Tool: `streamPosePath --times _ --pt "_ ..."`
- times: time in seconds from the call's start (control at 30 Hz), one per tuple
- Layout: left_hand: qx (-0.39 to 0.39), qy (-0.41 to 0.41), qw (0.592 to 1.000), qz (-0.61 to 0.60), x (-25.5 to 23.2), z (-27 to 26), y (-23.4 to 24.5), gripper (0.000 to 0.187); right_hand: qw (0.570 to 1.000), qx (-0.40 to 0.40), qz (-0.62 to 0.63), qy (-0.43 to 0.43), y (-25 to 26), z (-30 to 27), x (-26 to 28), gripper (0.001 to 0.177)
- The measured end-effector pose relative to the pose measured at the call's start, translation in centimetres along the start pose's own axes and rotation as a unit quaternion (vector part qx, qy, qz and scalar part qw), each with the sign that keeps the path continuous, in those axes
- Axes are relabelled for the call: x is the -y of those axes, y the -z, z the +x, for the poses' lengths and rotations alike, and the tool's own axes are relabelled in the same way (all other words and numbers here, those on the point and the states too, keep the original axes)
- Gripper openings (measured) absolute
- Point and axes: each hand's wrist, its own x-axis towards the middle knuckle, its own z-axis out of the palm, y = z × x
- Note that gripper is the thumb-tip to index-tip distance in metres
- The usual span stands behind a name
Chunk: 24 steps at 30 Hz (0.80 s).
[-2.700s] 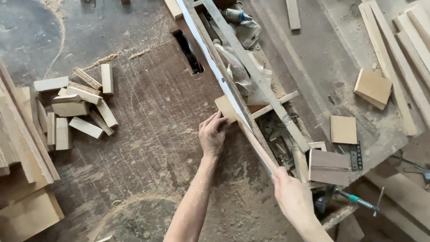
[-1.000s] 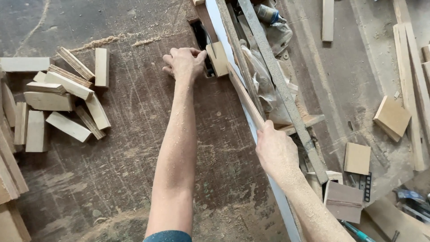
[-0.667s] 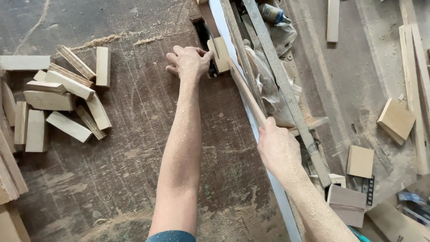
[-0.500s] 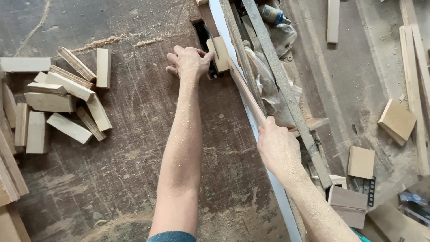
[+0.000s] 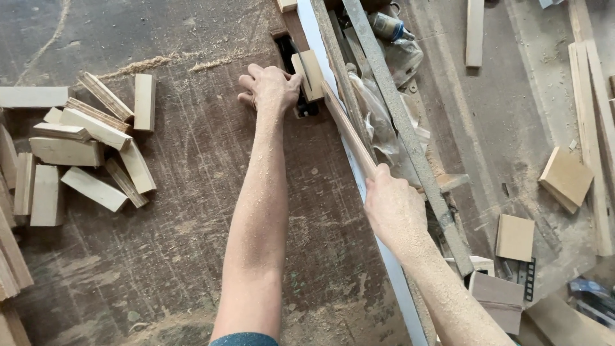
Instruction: Cutting small wooden blocks using a table saw by pushing them through the blade one by one.
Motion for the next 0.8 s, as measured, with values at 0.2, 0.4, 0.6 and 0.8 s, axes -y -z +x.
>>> streamPosePath --times 0.2,0.4,0.6,0.8 --pt "-0.006 0.001 1.000 -0.003 -0.1 1.2 -0.1 0.027 1.000 0.000 0.005 0.001 0.9 0.6 0.9 0.027" --pt "-0.027 -0.005 0.999 -0.029 1.7 2.7 1.3 0.028 0.999 -0.038 -0.002 0.023 2.1 3.1 2.2 0.026" --pt "-0.096 -0.115 0.987 -0.051 11.9 -4.6 8.2 0.028 0.992 -0.110 -0.002 0.067 3.0 9.2 3.9 0.022" --pt "-0.001 -0.002 0.999 -0.042 17.1 -11.6 14.8 0.036 0.972 -0.201 0.013 0.120 5.0 16.6 5.5 0.029"
